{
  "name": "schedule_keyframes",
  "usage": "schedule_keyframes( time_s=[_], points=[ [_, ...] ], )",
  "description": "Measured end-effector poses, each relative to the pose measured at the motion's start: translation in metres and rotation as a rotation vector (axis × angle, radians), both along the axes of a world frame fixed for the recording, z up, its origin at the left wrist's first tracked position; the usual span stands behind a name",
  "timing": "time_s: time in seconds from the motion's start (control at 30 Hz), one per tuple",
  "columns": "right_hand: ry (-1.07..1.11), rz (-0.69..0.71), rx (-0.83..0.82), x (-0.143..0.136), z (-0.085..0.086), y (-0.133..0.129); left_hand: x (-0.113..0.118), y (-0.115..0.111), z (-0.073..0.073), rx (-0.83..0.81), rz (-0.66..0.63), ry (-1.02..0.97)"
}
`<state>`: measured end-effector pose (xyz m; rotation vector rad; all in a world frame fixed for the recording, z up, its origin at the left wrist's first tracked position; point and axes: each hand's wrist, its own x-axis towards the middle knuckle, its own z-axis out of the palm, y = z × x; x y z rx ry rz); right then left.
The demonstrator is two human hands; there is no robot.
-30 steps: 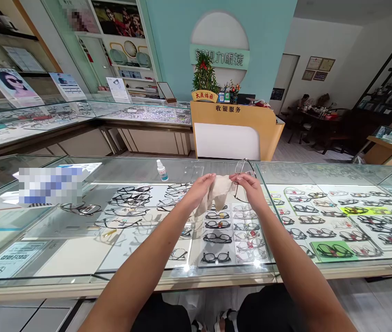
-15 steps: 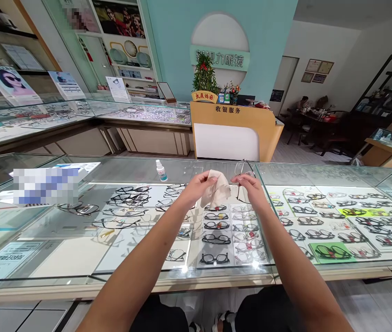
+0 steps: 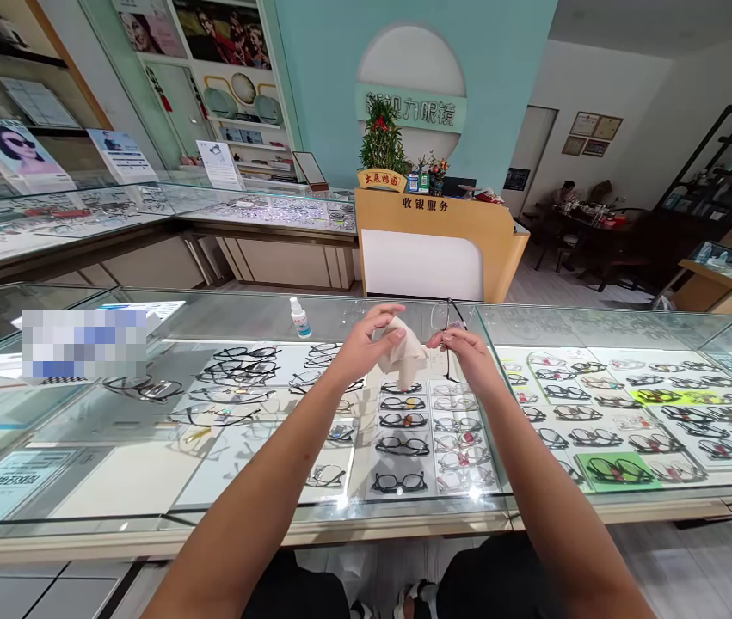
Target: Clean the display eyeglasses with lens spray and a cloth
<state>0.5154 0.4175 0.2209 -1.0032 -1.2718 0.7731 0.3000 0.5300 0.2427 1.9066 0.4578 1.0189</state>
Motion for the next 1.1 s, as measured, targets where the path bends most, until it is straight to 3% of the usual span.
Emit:
schedule_keyframes(
  time_s=[0.1,0.23,0.37,0.5,0.7,0.93,1.1],
  points=[
    [0.024,0.05,0.0,0.001,0.0,0.0,-0.003,-0.004,0.003,-0.119,-0.115,-0.033],
    [0.007,0.124,-0.027,0.001,0.002,-0.002,-0.004,-0.01,0.007,-0.174,-0.138,-0.022],
    [-0.044,0.217,-0.075,-0.002,0.005,-0.006,-0.005,-0.014,0.01,-0.111,-0.113,-0.007],
    [-0.097,0.264,-0.115,-0.007,0.007,-0.009,-0.003,-0.021,0.014,0.068,-0.071,0.001],
    [-0.131,0.304,-0.147,-0.013,0.01,-0.012,0.0,-0.035,0.016,0.346,0.042,0.15],
    [-0.155,0.317,-0.17,-0.015,0.013,-0.014,0.002,-0.037,0.01,0.405,0.135,0.144],
    [-0.118,0.32,-0.155,-0.015,0.011,-0.013,0.005,-0.036,0.004,0.536,0.443,-0.025]
  ],
)
